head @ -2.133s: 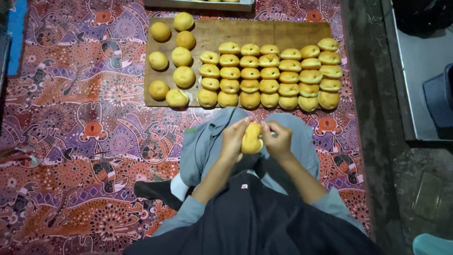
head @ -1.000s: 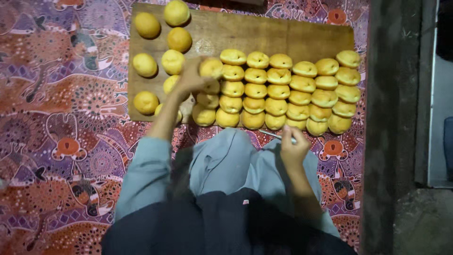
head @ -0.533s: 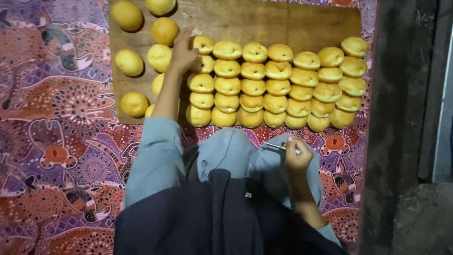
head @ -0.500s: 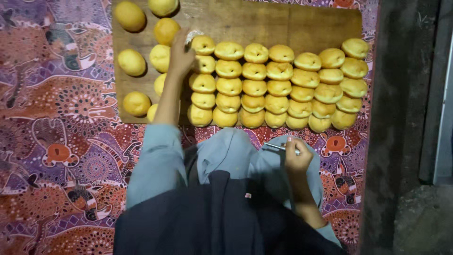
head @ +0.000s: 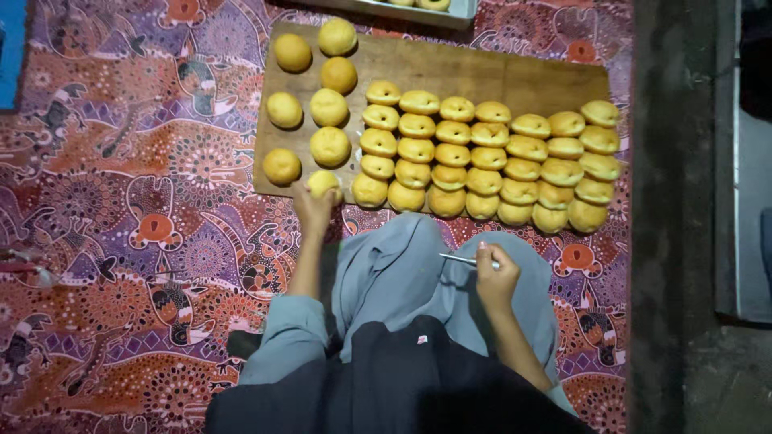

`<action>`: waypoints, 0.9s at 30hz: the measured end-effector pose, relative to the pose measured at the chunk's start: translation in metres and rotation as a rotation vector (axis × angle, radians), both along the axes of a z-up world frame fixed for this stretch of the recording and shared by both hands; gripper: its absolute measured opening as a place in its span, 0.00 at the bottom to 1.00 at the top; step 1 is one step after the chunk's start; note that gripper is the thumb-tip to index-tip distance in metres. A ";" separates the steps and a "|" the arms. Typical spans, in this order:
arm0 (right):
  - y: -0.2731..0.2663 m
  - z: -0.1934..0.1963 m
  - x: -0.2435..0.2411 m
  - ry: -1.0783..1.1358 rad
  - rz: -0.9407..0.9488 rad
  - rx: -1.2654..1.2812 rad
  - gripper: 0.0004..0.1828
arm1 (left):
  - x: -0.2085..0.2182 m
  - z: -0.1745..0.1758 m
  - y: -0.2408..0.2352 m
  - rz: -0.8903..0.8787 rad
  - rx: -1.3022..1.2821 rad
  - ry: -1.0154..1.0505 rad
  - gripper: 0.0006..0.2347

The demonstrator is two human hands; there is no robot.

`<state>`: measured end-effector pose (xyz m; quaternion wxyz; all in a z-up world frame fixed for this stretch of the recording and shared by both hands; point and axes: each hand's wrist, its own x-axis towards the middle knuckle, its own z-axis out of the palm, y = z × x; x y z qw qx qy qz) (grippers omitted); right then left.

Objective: The person sits on a patterned floor mat and uses a small metal tool to poke a hole into the center of each round bun. They pick up buns from a wooden board, poke them, and place them back in rows.

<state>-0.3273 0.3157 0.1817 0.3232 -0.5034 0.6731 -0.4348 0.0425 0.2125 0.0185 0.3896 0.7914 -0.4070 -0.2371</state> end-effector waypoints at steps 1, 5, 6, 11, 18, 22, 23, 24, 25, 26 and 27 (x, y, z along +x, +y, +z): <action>0.007 0.003 0.004 -0.003 0.009 -0.001 0.15 | -0.010 0.012 0.004 0.008 -0.104 0.126 0.26; 0.024 0.019 0.023 -0.033 0.079 -0.115 0.12 | -0.053 0.071 0.033 0.034 -0.347 0.965 0.24; 0.026 0.023 0.027 -0.045 0.107 -0.171 0.12 | -0.063 0.085 0.044 0.042 -0.356 1.258 0.22; 0.038 0.053 0.041 -0.058 0.057 -0.244 0.12 | -0.116 0.131 0.101 -0.023 -0.404 1.704 0.17; 0.054 0.093 0.048 0.007 0.031 -0.349 0.13 | -0.152 0.183 0.134 -0.254 -0.418 1.660 0.18; 0.067 0.107 0.050 0.122 0.050 -0.469 0.10 | -0.165 0.212 0.143 -0.291 -0.436 1.470 0.16; 0.069 0.110 0.049 0.156 0.069 -0.488 0.09 | -0.167 0.218 0.145 -0.296 -0.448 1.413 0.16; 0.070 0.112 0.049 0.190 0.089 -0.506 0.09 | -0.169 0.222 0.148 -0.301 -0.460 1.355 0.16; 0.069 0.113 0.049 0.214 0.092 -0.509 0.09 | -0.171 0.225 0.149 -0.300 -0.432 1.337 0.15; 0.068 0.114 0.050 0.237 0.094 -0.511 0.09 | -0.173 0.227 0.151 -0.299 -0.404 1.319 0.15; 0.067 0.114 0.050 0.261 0.099 -0.514 0.09 | -0.174 0.228 0.152 -0.296 -0.377 1.302 0.15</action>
